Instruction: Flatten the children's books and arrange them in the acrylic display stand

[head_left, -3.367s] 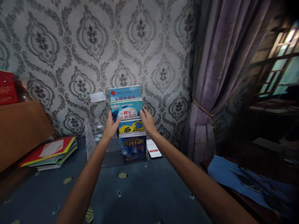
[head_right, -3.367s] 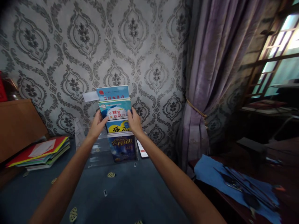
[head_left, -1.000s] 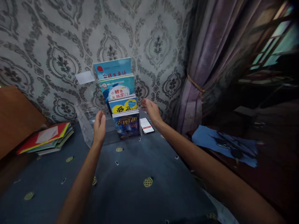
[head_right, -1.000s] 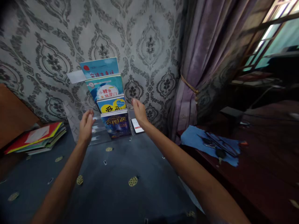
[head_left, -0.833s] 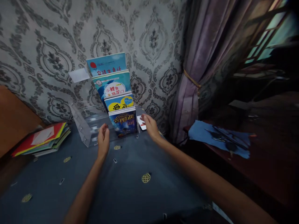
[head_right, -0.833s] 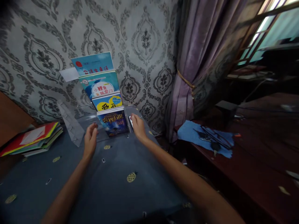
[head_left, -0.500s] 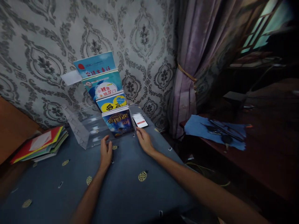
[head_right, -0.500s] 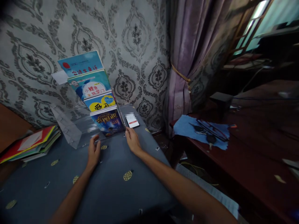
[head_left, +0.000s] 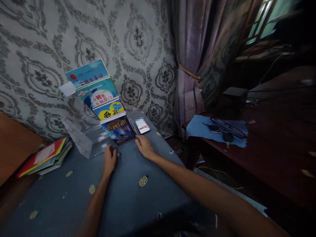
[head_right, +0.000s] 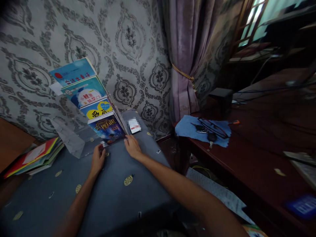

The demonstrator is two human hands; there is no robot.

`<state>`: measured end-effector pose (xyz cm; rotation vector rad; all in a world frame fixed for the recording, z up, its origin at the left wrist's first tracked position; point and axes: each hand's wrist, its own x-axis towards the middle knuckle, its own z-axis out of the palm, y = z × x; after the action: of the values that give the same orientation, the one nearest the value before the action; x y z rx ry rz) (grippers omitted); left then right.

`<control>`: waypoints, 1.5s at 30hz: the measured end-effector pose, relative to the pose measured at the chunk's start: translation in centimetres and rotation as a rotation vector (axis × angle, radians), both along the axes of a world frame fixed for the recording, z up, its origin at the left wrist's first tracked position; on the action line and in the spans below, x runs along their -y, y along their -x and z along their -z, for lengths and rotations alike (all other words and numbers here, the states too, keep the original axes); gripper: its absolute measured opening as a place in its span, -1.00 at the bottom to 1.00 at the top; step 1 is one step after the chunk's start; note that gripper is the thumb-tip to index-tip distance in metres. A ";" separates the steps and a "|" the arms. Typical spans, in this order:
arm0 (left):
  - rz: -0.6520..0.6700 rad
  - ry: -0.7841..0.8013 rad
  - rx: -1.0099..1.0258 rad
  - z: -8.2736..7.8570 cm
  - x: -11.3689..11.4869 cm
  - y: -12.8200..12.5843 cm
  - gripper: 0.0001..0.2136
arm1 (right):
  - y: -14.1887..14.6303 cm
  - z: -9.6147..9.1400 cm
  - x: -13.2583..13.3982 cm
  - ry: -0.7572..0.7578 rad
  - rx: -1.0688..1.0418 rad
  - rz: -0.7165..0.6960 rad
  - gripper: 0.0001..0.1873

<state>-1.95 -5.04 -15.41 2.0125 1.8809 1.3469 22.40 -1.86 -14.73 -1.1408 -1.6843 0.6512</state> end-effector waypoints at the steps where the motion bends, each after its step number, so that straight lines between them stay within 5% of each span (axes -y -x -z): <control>1: -0.004 -0.004 -0.013 0.0 -0.1 0.0 -0.69 | 0.1 0.0 0.0 0.007 0.012 0.001 -0.62; 45: 0.051 0.031 -0.208 -1.6 1.5 -2.0 -0.67 | 0.0 -0.7 1.6 -0.009 0.161 -0.116 -0.71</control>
<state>0.04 -6.55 -13.82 2.2458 1.9017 1.1283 22.45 -3.45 -14.01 -1.1204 -1.8997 0.6364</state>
